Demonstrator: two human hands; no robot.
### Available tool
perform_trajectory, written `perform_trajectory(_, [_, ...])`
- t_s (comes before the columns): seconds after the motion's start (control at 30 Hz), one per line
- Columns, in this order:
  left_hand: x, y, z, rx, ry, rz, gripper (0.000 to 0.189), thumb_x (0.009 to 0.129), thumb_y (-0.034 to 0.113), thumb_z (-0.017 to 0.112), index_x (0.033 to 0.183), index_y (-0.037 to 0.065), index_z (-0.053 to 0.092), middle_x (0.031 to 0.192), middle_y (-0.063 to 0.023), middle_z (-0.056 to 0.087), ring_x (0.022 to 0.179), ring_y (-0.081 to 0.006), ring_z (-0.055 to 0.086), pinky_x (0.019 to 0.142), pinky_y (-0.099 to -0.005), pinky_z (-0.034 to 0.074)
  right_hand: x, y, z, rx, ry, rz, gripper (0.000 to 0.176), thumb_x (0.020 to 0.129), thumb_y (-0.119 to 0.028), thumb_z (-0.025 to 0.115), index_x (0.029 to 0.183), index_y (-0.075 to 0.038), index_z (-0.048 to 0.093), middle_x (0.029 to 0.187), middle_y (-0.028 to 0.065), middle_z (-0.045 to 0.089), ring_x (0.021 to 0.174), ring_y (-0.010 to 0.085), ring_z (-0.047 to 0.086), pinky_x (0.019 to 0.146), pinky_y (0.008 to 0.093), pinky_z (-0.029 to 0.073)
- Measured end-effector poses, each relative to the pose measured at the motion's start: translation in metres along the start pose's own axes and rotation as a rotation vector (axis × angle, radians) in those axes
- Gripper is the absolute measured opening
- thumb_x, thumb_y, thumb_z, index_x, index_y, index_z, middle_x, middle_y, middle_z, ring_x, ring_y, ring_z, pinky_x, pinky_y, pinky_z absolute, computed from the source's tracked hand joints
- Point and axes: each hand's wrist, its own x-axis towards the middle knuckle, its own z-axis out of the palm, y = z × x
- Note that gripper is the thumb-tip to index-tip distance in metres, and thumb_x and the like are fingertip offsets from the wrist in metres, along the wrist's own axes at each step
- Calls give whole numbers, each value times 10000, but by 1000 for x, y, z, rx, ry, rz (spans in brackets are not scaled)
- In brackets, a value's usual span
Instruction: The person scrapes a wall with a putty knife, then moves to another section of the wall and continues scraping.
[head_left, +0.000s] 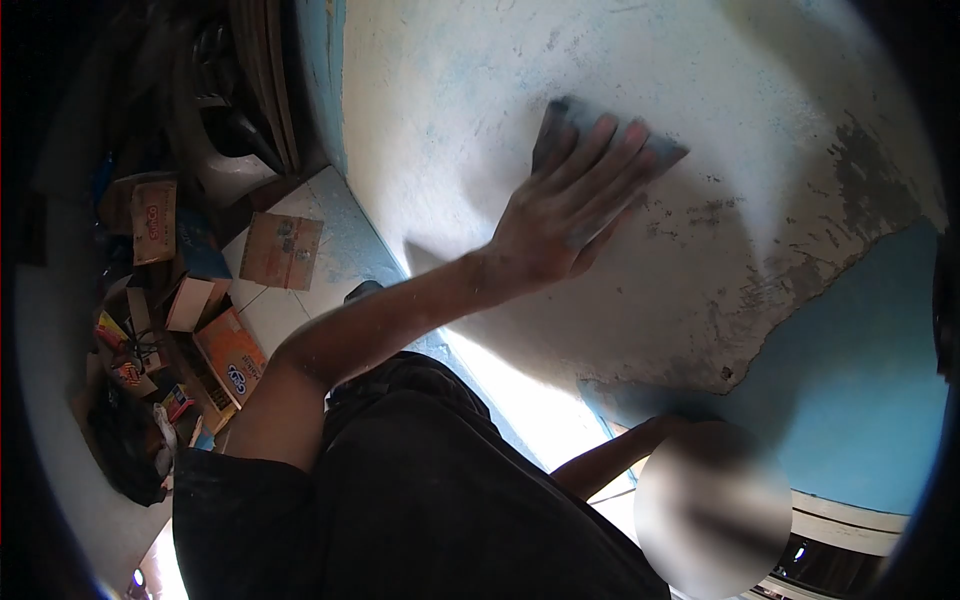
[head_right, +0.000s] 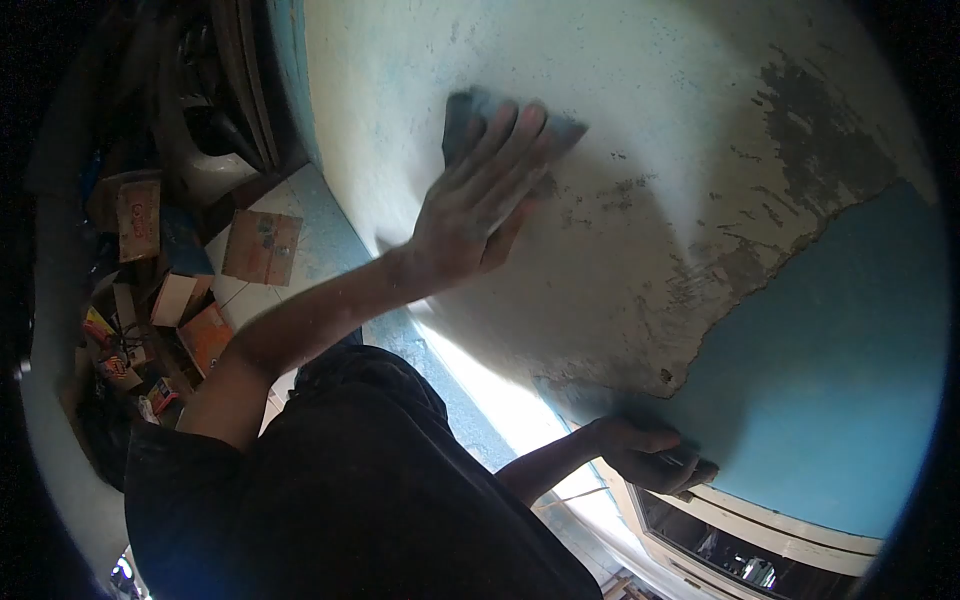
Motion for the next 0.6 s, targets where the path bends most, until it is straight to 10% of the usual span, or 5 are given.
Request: perform_trajectory(0.6, [-25,-7,-8,-86,-40,-6,744,791,-27,652,1459,114,355,1521,-114,318,1398,-297,315,1145,-492,298,2,-7,-6,-105,-70,-1,258,986,-276,500,1134,-65,500,1287,174,514,1314,312,416,1136,537,172])
